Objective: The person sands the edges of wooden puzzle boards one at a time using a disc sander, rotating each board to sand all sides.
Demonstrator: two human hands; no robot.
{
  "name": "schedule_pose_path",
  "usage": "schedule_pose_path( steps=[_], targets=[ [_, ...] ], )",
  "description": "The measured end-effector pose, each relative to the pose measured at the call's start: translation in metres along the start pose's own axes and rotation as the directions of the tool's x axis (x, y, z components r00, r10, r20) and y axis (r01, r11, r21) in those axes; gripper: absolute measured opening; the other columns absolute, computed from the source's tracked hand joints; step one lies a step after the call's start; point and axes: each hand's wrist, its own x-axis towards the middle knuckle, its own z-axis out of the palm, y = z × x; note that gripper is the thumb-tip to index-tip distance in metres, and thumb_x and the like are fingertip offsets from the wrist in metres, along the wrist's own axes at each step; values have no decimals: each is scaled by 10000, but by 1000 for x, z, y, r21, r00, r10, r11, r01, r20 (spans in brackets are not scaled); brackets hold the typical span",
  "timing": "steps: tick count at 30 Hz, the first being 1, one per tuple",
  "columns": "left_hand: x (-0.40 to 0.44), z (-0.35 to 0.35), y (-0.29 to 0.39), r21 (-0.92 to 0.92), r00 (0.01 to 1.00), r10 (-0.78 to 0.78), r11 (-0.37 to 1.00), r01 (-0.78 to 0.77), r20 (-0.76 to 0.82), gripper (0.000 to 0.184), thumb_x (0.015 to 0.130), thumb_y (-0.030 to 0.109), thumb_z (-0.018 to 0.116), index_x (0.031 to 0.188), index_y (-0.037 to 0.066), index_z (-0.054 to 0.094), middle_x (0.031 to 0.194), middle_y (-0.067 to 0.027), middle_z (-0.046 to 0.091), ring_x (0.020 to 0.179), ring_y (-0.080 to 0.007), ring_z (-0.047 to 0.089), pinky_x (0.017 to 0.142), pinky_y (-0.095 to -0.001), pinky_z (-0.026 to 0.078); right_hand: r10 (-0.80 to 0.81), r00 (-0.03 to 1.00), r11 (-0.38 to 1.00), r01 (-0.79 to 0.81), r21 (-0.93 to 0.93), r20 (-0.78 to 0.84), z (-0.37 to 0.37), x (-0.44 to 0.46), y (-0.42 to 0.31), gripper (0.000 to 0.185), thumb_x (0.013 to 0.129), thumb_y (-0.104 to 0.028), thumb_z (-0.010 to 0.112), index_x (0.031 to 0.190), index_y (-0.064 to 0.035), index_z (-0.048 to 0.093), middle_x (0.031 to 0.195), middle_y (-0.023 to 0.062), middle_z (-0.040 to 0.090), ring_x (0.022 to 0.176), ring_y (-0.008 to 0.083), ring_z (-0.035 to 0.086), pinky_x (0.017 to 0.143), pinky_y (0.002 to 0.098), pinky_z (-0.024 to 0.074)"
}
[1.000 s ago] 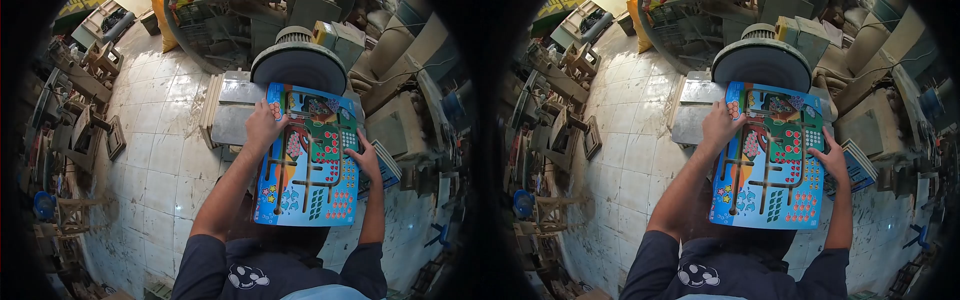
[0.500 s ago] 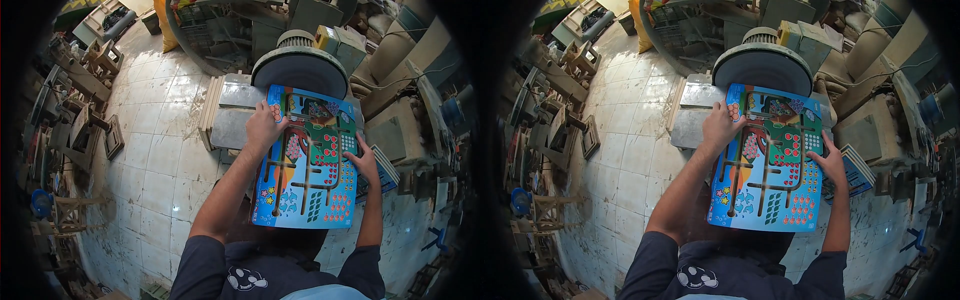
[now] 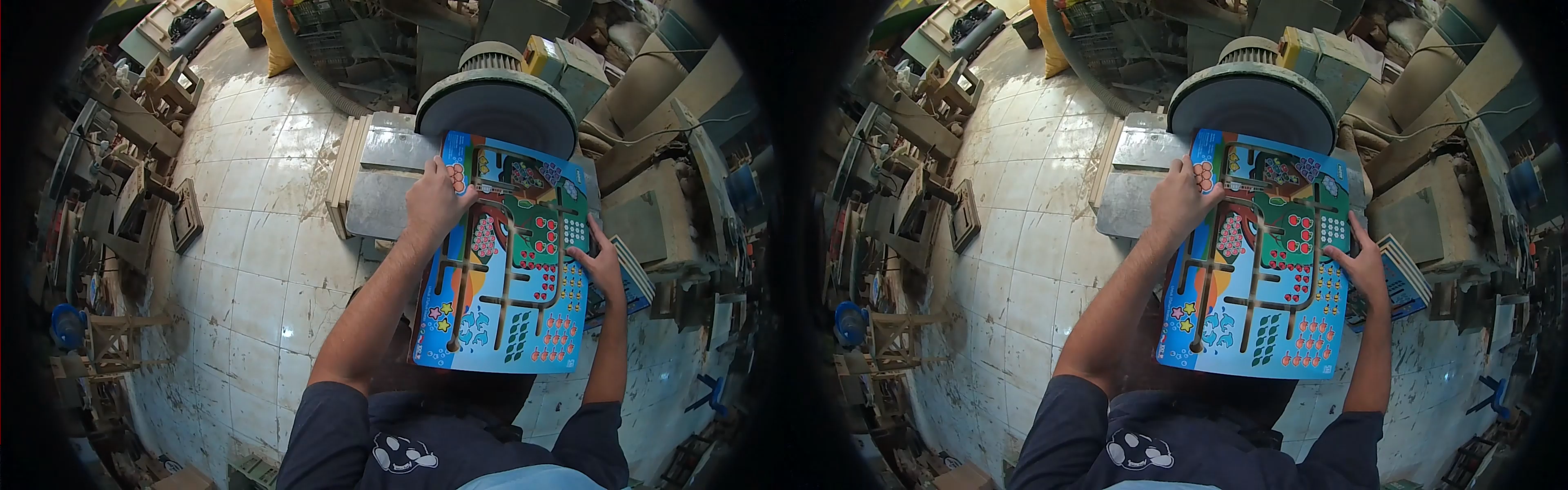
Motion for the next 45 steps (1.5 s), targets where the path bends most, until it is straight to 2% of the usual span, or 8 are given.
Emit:
schedule_pose_path(
  steps=[14, 23, 25, 31, 35, 37, 43, 45],
  targets=[
    [6, -5, 0, -31, 999, 41, 999, -40, 23, 548, 734, 393, 752, 1007, -23, 520, 928, -153, 592, 816, -319, 673, 698, -408, 563, 11, 1000, 1000, -11, -11, -8, -2, 2, -4, 895, 732, -251, 818, 1432, 52, 349, 1304, 234, 552, 1135, 223, 578, 979, 327, 437],
    [6, -3, -2, -35, 999, 52, 998, -51, 14, 524, 728, 384, 762, 970, -22, 536, 916, -150, 596, 814, -310, 671, 701, -404, 558, 49, 999, 998, -49, -29, 12, -4, 5, 0, 914, 713, -286, 833, 1425, 47, 366, 1311, 247, 545, 1169, 242, 567, 990, 335, 430],
    [7, -3, -2, -35, 999, 50, 998, -49, 11, 519, 727, 385, 763, 963, -20, 539, 914, -148, 596, 817, -305, 671, 703, -401, 557, 11, 1000, 995, -11, -104, -1, -4, 6, 4, 923, 704, -329, 835, 1420, 38, 382, 1315, 254, 540, 1183, 263, 563, 995, 346, 429],
    [7, -2, -3, -15, 999, 38, 999, -38, 26, 506, 733, 389, 753, 955, -14, 542, 908, -136, 595, 823, -289, 670, 711, -392, 556, 11, 1000, 988, -13, -152, -11, -5, 7, 6, 948, 681, -405, 835, 1411, 23, 408, 1328, 263, 527, 1196, 284, 557, 993, 371, 434],
    [8, -2, -4, -10, 999, 27, 1000, -27, 29, 500, 737, 393, 740, 950, -15, 544, 910, -137, 595, 828, -293, 669, 718, -397, 554, 24, 1000, 992, -24, -124, 2, -4, 7, 4, 944, 682, -410, 832, 1407, 26, 412, 1322, 263, 532, 1194, 291, 558, 998, 380, 432],
    [7, -4, -2, -10, 999, 29, 1000, -28, 25, 500, 737, 394, 739, 948, -16, 544, 911, -139, 595, 829, -296, 669, 719, -401, 553, -30, 999, 985, 27, -170, -13, -4, 7, 8, 941, 684, -419, 826, 1405, 24, 416, 1300, 267, 548, 1179, 301, 567, 1002, 383, 428],
    [6, -7, 0, -26, 999, 17, 1000, -16, 35, 511, 728, 395, 744, 949, -22, 546, 910, -149, 594, 833, -306, 669, 722, -411, 550, -60, 998, 979, 55, -195, -18, -4, 8, 12, 938, 689, -434, 816, 1400, 32, 419, 1271, 254, 576, 1196, 316, 552, 1017, 399, 414],
    [6, -6, -1, -19, 999, 39, 999, -39, 22, 539, 722, 373, 756, 956, -58, 532, 923, -173, 585, 798, -329, 673, 699, -409, 567, -70, 997, 976, 64, -210, -20, -3, 8, 12, 937, 687, -438, 816, 1396, 33, 424, 1276, 251, 574, 1203, 320, 546, 1018, 401, 414]
  ],
)
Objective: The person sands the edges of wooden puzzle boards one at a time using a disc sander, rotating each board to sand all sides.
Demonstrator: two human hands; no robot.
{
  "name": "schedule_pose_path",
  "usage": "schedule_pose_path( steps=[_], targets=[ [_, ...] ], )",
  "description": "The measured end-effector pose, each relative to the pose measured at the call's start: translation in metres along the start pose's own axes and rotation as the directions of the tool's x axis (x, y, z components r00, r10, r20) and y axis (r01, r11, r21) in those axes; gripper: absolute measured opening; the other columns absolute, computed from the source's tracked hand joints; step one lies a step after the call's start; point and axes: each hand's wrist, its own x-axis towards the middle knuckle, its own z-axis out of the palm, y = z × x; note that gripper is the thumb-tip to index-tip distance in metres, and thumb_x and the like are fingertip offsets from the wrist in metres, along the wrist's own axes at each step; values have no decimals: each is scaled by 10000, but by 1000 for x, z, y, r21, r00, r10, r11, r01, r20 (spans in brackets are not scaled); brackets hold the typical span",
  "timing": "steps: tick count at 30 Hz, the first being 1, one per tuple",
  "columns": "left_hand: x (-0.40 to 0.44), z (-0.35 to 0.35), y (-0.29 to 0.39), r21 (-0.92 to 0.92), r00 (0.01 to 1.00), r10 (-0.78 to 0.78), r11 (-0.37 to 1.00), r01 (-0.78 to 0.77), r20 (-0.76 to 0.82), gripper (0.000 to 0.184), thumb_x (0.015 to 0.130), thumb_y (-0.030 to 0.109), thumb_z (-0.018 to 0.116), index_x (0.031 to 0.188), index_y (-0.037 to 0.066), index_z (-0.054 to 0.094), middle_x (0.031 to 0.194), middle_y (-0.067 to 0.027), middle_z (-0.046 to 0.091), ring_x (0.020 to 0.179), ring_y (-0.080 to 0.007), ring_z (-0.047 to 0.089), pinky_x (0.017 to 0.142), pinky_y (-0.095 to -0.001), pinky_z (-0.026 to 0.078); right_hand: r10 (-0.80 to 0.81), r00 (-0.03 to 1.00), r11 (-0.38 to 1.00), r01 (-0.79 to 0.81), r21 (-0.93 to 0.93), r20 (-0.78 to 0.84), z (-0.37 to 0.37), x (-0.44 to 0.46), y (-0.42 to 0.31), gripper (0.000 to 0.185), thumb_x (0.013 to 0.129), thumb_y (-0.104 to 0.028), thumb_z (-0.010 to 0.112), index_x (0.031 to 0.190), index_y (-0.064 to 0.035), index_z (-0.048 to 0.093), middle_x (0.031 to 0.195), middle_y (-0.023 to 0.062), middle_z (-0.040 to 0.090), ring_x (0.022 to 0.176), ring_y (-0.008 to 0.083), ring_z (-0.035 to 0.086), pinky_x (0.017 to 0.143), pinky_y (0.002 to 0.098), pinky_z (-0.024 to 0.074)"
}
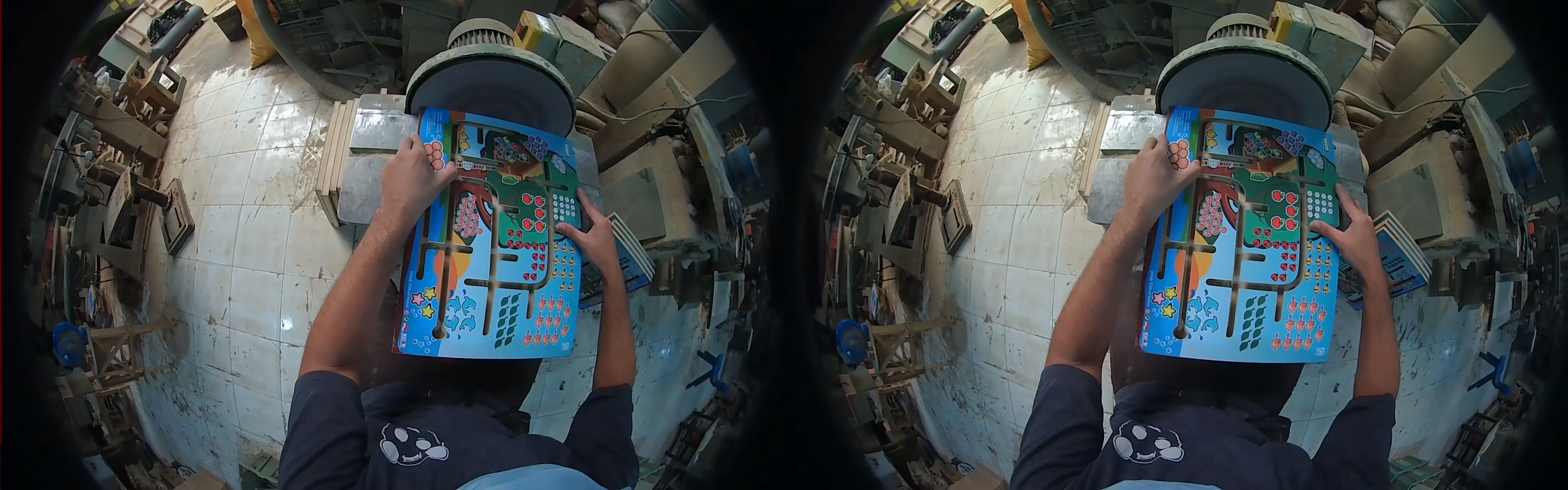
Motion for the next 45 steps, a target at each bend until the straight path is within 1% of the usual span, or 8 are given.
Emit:
schedule_pose_path(
  steps=[4, 10, 18, 23, 30, 37, 41, 45],
  targets=[
    [0, 2, -1, -11, 1000, 3, 1000, -3, -8, 530, 717, 368, 757, 946, -55, 533, 916, -172, 589, 792, -333, 674, 694, -413, 565, 4, 1000, 1000, -4, -12, 3, -1, -1, -5, 934, 676, -457, 816, 1384, 27, 445, 1297, 249, 560, 1227, 337, 526, 1030, 415, 404],
    [-1, 3, -1, -21, 1000, -27, 999, 27, -2, 447, 727, 360, 750, 908, -7, 569, 888, -118, 611, 799, -263, 673, 710, -378, 551, 19, 1000, 999, -19, -31, 6, 0, -1, -4, 930, 674, -473, 812, 1377, 21, 456, 1321, 232, 548, 1259, 384, 489, 1058, 444, 375],
    [-2, 2, 0, 21, 1000, -14, 1000, 15, -11, 532, 720, 393, 756, 990, -28, 575, 916, -140, 608, 812, -295, 667, 720, -394, 548, -2, 1000, 997, 3, -72, 17, -2, 0, 0, 926, 676, -501, 801, 1379, -1, 463, 1319, 210, 556, 1297, 432, 433, 1068, 477, 360],
    [-1, 6, -3, 21, 999, -4, 1000, 5, -34, 535, 692, 396, 768, 938, -21, 541, 912, -164, 609, 811, -338, 669, 708, -420, 555, 28, 1000, 993, -27, -118, 6, 0, -2, -1, 925, 679, -526, 789, 1374, -5, 471, 1335, 200, 546, 1300, 444, 424, 1065, 486, 361],
    [-3, 0, 4, 32, 999, -43, 999, 43, -11, 547, 725, 391, 739, 1033, -28, 571, 904, -158, 593, 823, -330, 653, 732, -427, 531, 3, 1000, 996, 0, -86, 30, -5, -3, -10, 951, 681, -502, 795, 1352, 78, 452, 1319, 271, 529, 1244, 393, 497, 1040, 428, 395],
    [-4, -1, 4, 47, 999, -9, 999, 11, -38, 589, 722, 404, 742, 1059, -46, 567, 918, -161, 605, 799, -331, 658, 711, -426, 536, -102, 995, 992, 102, -80, 8, -2, -2, -1, 964, 689, -546, 763, 1338, 95, 453, 1328, 281, 511, 1256, 424, 478, 1133, 474, 274],
    [-6, 5, 2, 69, 993, 31, 997, -23, -114, 554, 726, 375, 731, 1055, -42, 573, 909, -153, 607, 819, -310, 657, 728, -416, 537, -107, 994, 989, 108, -97, 17, 0, 0, 5, 957, 691, -535, 771, 1326, 109, 459, 1318, 283, 520, 1251, 442, 474, 1100, 475, 321],
    [-4, 4, 3, 90, 999, 5, 996, 0, -47, 532, 725, 384, 738, 1001, -31, 552, 930, -157, 604, 820, -323, 660, 715, -418, 544, -150, 989, 988, 150, -25, 10, -3, -1, 1, 950, 695, -523, 772, 1313, 126, 459, 1296, 296, 530, 1225, 450, 492, 1076, 488, 344]
  ],
)
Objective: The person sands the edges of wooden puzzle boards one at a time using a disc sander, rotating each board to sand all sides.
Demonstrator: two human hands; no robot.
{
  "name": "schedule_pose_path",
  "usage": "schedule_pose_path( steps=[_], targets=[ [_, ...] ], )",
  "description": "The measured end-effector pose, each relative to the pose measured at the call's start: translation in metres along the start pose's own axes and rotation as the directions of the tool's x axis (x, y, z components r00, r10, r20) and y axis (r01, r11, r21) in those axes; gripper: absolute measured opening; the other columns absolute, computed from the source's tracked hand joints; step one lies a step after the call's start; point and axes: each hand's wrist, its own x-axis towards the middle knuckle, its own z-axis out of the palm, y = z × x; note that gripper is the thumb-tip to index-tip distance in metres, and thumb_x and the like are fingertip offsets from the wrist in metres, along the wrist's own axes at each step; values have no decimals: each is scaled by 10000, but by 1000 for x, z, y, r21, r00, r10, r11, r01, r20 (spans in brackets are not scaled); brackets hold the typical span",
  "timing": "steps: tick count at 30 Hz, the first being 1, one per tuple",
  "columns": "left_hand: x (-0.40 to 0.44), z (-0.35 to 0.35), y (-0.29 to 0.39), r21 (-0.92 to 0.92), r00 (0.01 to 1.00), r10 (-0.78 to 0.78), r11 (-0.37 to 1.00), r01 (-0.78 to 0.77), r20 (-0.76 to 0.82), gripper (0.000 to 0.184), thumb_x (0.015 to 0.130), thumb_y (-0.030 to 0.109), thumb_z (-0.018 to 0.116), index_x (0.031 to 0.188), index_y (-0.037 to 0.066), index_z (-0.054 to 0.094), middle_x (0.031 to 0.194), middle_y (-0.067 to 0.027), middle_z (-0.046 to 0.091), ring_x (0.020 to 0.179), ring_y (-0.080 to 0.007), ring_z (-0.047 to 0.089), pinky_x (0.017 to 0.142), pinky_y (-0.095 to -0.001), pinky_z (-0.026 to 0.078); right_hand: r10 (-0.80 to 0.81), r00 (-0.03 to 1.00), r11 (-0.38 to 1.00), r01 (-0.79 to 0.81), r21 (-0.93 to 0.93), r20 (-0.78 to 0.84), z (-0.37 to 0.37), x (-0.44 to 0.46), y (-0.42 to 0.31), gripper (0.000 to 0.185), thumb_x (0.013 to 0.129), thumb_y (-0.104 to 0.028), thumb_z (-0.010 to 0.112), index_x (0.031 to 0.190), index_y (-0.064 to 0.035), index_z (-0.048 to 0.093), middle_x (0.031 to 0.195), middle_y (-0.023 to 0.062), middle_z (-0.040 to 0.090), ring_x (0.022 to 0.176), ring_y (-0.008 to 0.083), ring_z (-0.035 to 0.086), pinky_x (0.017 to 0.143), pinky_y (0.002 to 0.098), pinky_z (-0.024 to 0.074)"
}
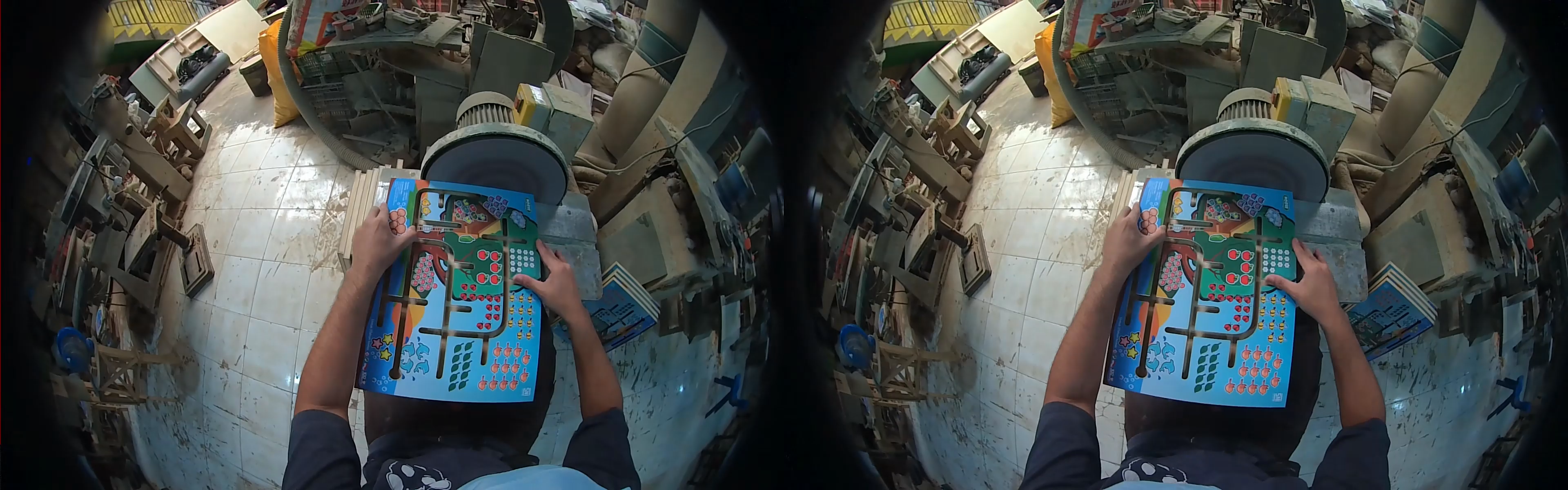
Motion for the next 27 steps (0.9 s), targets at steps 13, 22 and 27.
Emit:
schedule_pose_path(
  steps=[13, 22, 27],
  targets=[
    [-1, -1, 1, 1, 1000, -14, 1000, 14, -16, 502, 736, 362, 716, 1014, -36, 587, 889, -158, 581, 821, -322, 650, 724, -418, 529, -64, 997, 998, 63, -31, -37, 4, 1, 10, 932, 706, -519, 767, 1286, 148, 474, 1277, 311, 536, 1131, 445, 555, 1034, 475, 385],
    [-1, -2, 0, 16, 1000, 5, 1000, -5, -13, 548, 723, 389, 741, 1029, -30, 566, 924, -163, 601, 840, -327, 654, 733, -417, 536, -106, 994, 993, 103, -65, -36, 5, 1, 11, 929, 710, -525, 760, 1282, 150, 477, 1281, 312, 533, 1169, 432, 544, 1060, 473, 360],
    [-1, -2, -2, 27, 1000, 2, 1000, -2, -4, 543, 729, 392, 736, 1034, -25, 569, 936, -170, 606, 844, -331, 655, 728, -427, 536, -121, 992, 992, 119, -52, -35, 4, 1, 9, 936, 720, -542, 741, 1283, 155, 469, 1283, 325, 522, 1197, 410, 535, 1106, 487, 299]
  ],
)
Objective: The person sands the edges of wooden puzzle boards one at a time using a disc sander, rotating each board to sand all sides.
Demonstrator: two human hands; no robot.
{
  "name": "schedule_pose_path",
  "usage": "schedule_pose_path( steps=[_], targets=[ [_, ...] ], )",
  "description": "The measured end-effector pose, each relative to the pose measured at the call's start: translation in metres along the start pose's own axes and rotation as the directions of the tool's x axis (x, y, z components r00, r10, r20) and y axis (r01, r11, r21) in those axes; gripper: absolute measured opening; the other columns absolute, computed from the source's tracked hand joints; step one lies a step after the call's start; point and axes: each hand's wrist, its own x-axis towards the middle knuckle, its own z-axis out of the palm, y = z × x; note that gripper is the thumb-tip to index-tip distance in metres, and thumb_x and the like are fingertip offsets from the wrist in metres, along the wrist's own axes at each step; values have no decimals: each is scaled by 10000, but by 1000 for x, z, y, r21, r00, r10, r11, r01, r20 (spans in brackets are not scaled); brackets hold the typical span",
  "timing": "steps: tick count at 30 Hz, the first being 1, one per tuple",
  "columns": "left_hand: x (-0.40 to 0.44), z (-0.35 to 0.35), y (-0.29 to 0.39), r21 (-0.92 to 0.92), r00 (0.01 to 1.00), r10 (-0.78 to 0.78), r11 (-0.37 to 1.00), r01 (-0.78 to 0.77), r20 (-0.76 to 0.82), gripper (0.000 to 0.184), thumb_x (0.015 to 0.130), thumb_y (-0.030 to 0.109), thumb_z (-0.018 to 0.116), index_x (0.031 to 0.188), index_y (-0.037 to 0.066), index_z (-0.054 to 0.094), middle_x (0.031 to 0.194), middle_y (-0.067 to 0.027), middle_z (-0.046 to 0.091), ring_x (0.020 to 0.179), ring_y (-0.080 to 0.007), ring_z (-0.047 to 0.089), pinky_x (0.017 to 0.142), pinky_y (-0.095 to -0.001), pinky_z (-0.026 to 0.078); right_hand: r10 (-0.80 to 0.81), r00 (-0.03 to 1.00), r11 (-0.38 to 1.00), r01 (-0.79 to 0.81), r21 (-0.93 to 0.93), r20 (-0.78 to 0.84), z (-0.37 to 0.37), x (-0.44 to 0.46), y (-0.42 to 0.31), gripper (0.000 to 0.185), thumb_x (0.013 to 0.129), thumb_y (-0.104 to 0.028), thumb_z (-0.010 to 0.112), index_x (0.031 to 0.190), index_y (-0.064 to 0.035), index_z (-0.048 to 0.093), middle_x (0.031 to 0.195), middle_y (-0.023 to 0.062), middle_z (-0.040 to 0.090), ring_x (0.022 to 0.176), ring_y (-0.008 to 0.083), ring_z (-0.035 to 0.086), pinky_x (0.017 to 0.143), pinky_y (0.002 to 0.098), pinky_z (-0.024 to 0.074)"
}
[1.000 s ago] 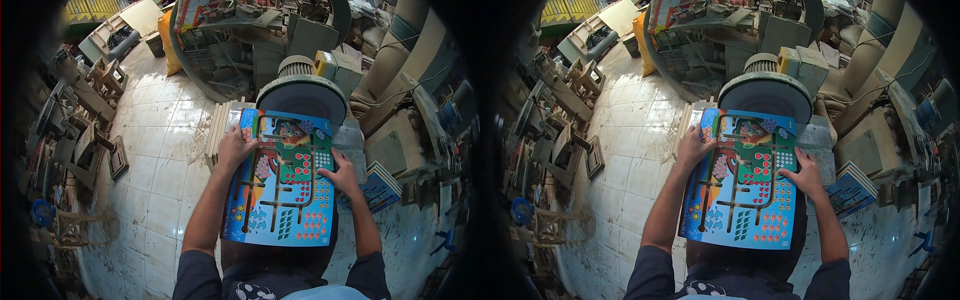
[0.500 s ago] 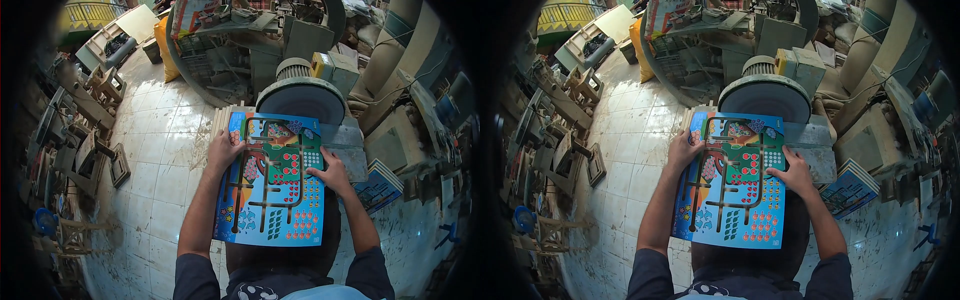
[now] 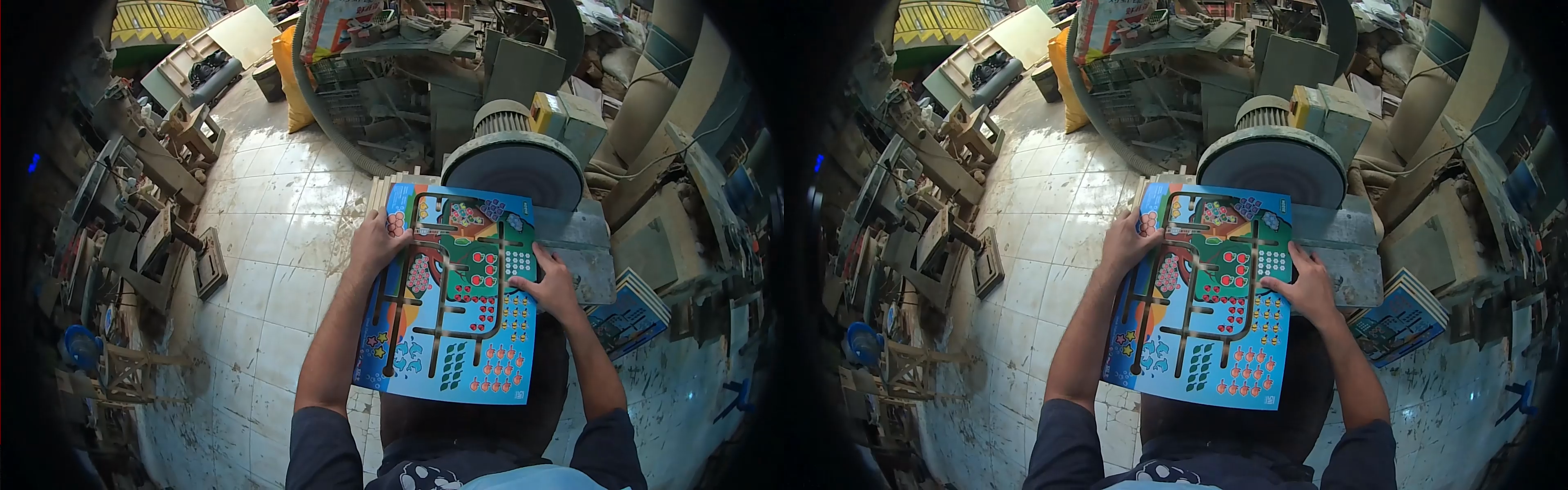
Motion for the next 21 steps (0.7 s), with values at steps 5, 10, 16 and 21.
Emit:
schedule_pose_path(
  steps=[5, 10, 16, 21],
  targets=[
    [0, 1, 1, -19, 1000, 8, 1000, -8, -11, 549, 736, 399, 733, 1032, -34, 571, 913, -190, 610, 828, -344, 655, 738, -426, 535, -4, 1000, 1000, 4, 9, -6, 1, 0, 4, 931, 722, -533, 742, 1277, 163, 470, 1280, 332, 520, 1194, 409, 538, 1099, 489, 303],
    [1, -4, 5, 19, 998, -15, 1000, 14, 56, 613, 737, 381, 732, 1142, -57, 590, 961, -204, 625, 897, -339, 645, 782, -408, 523, -20, 1000, 1000, 19, -19, -8, 1, 1, 4, 917, 723, -525, 742, 1271, 162, 479, 1284, 333, 517, 1211, 397, 529, 1093, 480, 310],
    [-1, -2, 6, 34, 1000, 23, 999, -23, 3, 553, 755, 395, 728, 1098, -17, 590, 952, -185, 611, 877, -344, 649, 750, -425, 531, -4, 1000, 999, 4, -46, -11, 4, -1, 8, 934, 731, -565, 715, 1280, 151, 474, 1290, 332, 511, 1225, 381, 522, 1098, 504, 299],
    [2, -4, 6, 89, 997, -22, 996, 16, 72, 590, 750, 413, 713, 1087, -58, 597, 939, -183, 613, 857, -335, 651, 741, -422, 526, -48, 999, 998, 47, -52, -19, 11, -1, 15, 944, 736, -578, 704, 1277, 159, 467, 1271, 340, 521, 1216, 392, 525, 1098, 510, 297]
  ],
)
